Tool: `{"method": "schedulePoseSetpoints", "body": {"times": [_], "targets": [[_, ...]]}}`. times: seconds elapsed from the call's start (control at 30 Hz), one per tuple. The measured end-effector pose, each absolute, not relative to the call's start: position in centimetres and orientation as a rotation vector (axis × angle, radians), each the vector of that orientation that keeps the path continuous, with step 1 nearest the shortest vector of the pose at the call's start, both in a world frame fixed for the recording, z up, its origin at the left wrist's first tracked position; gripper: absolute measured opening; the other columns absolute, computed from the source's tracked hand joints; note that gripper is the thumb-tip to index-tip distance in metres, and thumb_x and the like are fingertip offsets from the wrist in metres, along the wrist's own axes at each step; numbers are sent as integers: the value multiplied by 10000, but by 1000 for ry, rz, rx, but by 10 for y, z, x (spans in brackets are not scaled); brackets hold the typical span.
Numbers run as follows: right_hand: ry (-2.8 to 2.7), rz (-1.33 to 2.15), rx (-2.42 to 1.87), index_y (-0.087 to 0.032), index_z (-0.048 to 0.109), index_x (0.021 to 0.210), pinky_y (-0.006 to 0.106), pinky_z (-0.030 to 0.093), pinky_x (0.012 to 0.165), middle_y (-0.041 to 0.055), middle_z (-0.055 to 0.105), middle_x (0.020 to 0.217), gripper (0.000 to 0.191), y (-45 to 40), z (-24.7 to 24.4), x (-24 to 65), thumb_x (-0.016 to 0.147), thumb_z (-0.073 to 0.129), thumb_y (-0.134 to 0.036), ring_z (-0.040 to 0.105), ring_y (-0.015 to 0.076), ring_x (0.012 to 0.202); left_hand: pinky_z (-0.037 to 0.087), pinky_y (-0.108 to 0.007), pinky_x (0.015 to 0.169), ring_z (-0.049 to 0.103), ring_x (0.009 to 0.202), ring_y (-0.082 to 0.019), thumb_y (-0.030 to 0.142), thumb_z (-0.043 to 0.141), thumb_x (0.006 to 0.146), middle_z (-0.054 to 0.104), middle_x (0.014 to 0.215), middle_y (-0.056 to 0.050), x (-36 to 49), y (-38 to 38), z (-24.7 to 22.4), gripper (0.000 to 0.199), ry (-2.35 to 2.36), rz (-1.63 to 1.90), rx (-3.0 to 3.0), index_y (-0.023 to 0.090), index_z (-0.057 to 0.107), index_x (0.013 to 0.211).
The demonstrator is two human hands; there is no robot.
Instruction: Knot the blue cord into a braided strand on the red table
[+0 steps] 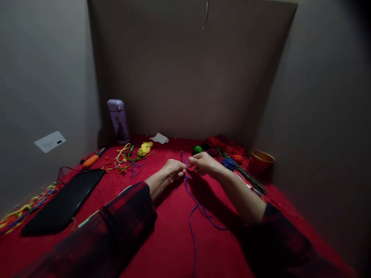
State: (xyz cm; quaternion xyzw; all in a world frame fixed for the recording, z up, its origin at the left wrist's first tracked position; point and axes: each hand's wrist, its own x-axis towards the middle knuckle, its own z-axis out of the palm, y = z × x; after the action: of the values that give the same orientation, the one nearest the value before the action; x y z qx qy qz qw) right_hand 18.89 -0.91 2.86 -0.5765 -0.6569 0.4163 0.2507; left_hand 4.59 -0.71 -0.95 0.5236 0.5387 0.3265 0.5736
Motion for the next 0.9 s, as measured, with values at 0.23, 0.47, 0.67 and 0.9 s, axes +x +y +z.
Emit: {"method": "schedulePoseSetpoints", "body": {"times": [0.23, 0.47, 0.67, 0.9], "targets": [[-1589, 1503, -1425, -135, 490, 618, 174, 147, 317, -23, 458, 454, 336, -10, 3, 171, 893, 380, -294, 274, 31, 321, 138, -206, 349, 259, 292, -35, 96, 445, 699, 391, 379, 35, 46, -5, -10, 193, 1268, 805, 1268, 140, 456, 512], [-1604, 1500, -1384, -132, 474, 547, 169, 154, 335, -52, 391, 417, 274, -6, -1, 178, 815, 475, -191, 239, 18, 321, 181, -199, 356, 293, 302, -37, 97, 461, 685, 495, 448, 5, 42, -2, -11, 156, 1297, 751, 1345, 121, 506, 537], [-1763, 1252, -1573, -145, 483, 518, 196, 180, 340, -59, 371, 387, 217, -6, -2, 180, 727, 537, -171, 278, 33, 312, 289, -229, 438, 437, 408, -99, 162, 549, 638, 521, 463, -26, 36, 2, -2, 91, 1690, 517, 1849, 115, 605, 585], [-1808, 1284, -1527, -159, 488, 525, 207, 228, 370, -48, 387, 392, 203, -3, -5, 187, 684, 577, -248, 309, 55, 356, 293, -231, 472, 504, 556, -137, 333, 560, 670, 569, 581, -61, 44, -18, 20, 234, 1694, 328, 2155, 116, 642, 640]]}}
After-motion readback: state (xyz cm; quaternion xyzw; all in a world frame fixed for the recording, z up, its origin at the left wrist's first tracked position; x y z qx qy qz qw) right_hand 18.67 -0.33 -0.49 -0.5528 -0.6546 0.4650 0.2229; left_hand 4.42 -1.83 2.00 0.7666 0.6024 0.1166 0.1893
